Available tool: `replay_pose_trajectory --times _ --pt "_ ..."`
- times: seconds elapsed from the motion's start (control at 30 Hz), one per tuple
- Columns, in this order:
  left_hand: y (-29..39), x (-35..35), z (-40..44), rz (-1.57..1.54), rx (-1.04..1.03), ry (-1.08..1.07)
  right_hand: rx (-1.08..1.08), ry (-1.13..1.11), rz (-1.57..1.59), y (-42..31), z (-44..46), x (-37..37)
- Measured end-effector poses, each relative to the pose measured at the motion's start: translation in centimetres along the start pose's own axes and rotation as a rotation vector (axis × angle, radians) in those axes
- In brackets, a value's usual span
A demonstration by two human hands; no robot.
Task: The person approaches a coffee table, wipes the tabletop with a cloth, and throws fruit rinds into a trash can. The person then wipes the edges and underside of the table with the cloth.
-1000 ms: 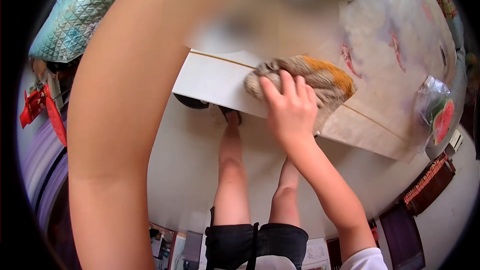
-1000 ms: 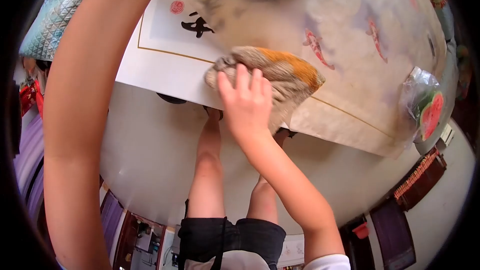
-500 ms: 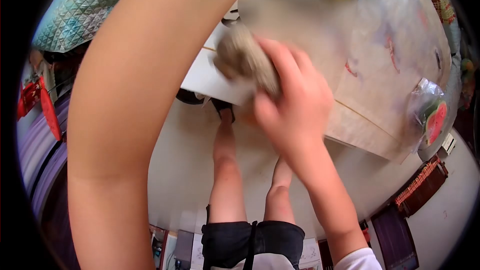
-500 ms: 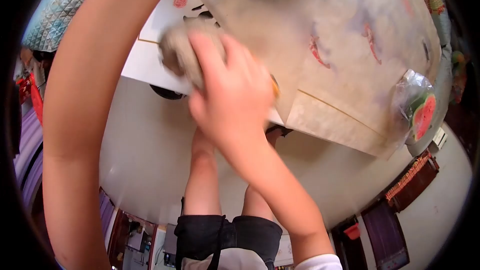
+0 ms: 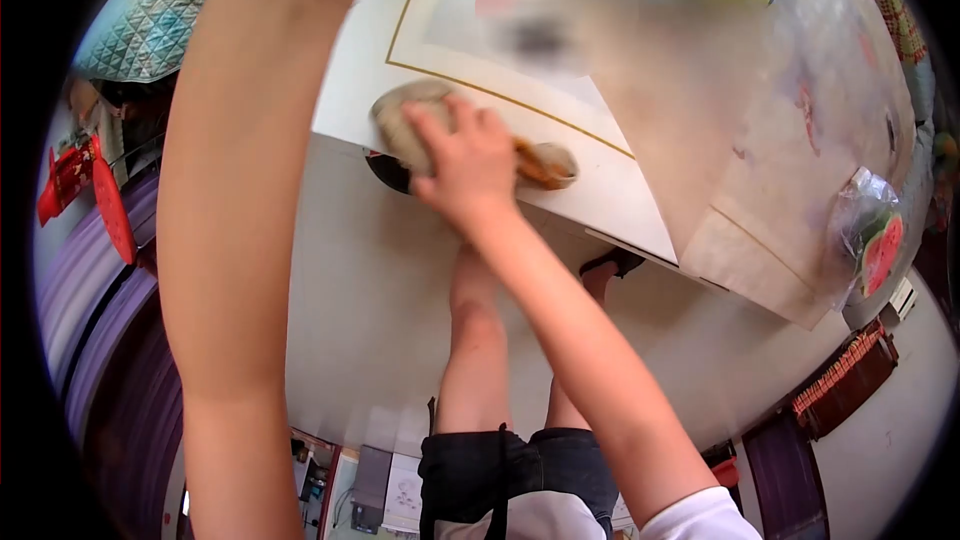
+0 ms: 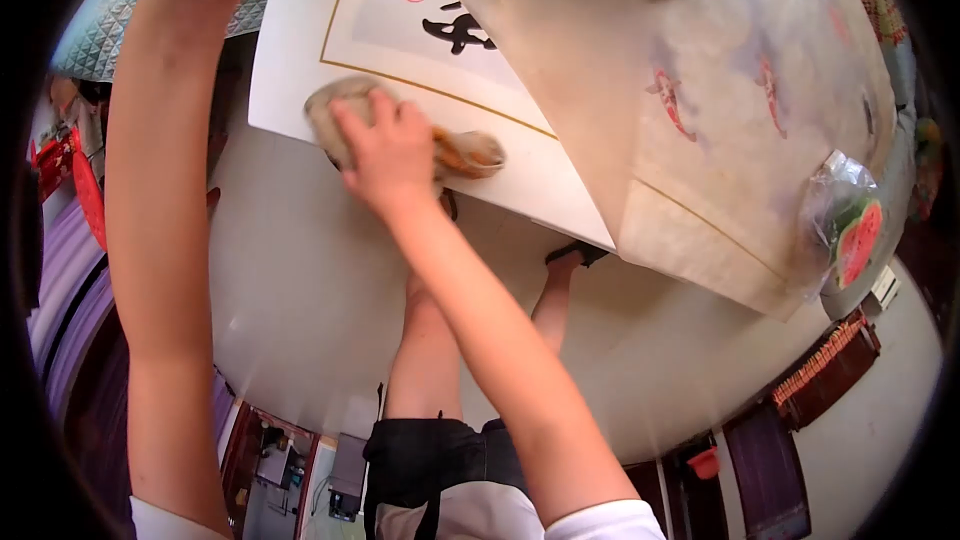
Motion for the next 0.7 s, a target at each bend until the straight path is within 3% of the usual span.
replay_pose_trajectory --times 0.1,0.2,0.23,0.33,0.4,0.43,0.5,0.57,0.6,0.7 --pt "-0.2 4.9 -3.2 -0.046 0.074 0.042 0.08 -0.127 0.184 -3.3 -1.3 -2.8" --pt "-1.0 11.2 -7.2 -0.125 0.129 -0.005 -0.058 -0.275 0.592 -3.9 -2.9 -1.8" --pt "-0.7 11.5 -8.9 -0.194 0.167 -0.199 -0.049 -0.269 0.651 -3.6 -3.7 -0.6" --pt "-2.6 14.5 -14.3 0.2 0.29 0.165 -0.086 -0.229 0.821 -0.9 -7.7 4.1" --pt "-5.9 16.3 -17.6 0.561 0.436 0.393 -0.146 -0.352 0.97 1.8 -11.3 7.6" --pt "-9.4 19.1 -19.6 0.721 0.367 0.379 -0.167 -0.426 1.045 3.1 -12.9 9.5" --pt "-13.8 20.6 -23.2 0.947 0.501 0.558 -0.294 -0.459 1.155 5.4 -15.8 13.2" --pt "-17.0 19.6 -25.4 0.628 0.579 0.672 -0.646 -0.332 1.196 8.9 -19.2 15.4" --pt "-18.0 17.8 -25.7 0.424 0.652 0.739 -0.691 -0.156 1.169 11.6 -21.0 15.5" --pt "-21.4 13.0 -25.7 0.194 0.619 0.839 -0.876 0.309 1.114 15.6 -21.1 17.6"
Point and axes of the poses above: each hand's wrist, its own z-axis towards the middle knuckle, its own x-axis out of the back of the hand, y = z × x, the point moved 2 cm from there along z, towards the middle knuckle, and after that the axes turned 2 degrees about -z, right-handed, at the moved point
